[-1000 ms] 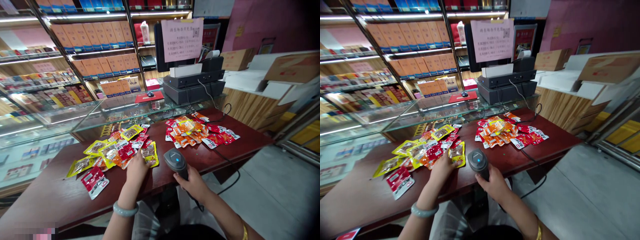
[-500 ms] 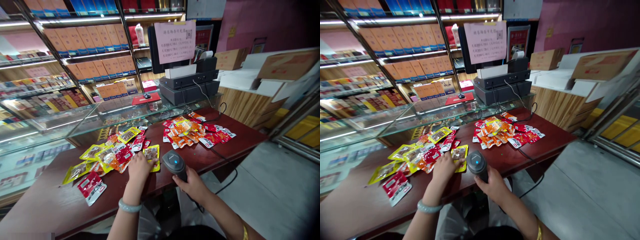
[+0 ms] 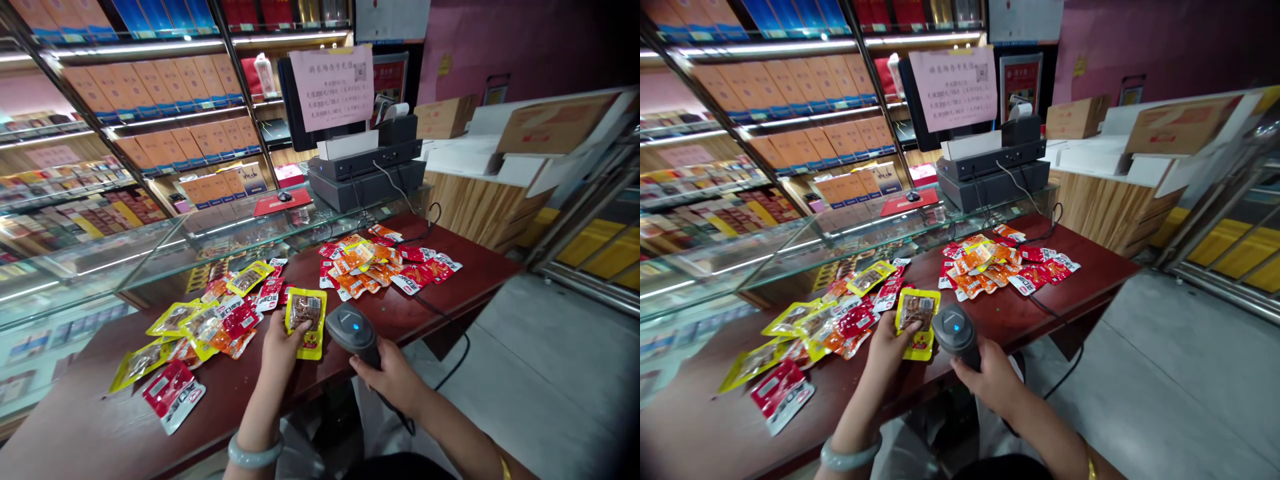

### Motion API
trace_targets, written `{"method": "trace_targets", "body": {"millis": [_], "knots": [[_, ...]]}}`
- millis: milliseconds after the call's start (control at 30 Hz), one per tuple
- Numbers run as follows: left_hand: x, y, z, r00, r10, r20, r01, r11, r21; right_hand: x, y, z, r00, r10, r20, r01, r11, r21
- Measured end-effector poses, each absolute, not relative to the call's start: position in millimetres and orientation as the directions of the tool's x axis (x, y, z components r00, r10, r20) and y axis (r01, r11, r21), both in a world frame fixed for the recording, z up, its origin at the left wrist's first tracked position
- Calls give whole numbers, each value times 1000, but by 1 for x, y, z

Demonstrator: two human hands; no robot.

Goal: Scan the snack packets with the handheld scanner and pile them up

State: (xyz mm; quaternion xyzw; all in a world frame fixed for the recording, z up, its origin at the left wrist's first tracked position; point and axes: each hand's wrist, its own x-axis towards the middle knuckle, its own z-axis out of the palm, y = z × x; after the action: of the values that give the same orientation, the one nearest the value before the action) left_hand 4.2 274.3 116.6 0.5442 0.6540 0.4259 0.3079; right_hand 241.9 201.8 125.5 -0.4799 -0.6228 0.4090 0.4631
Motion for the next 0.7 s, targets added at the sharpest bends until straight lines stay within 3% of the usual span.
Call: {"method": "trace_targets", "body": {"millis": [167,500,600,700], "knots": [[9,279,109,-254,962,103,380,1,925,243,200,131,-122,966,229,210,250,-945],[42,298,105,-200,978,50,364,27,931,253,205,130,-42,971,237,299,239,-924],[65,302,111,-31,992,120,474,-91,876,256,206,125,-29,977,211,308,209,-928],[67,302,117,30,970,239,649,-201,734,257,207,118,-29,984,173,290,174,-941]]}}
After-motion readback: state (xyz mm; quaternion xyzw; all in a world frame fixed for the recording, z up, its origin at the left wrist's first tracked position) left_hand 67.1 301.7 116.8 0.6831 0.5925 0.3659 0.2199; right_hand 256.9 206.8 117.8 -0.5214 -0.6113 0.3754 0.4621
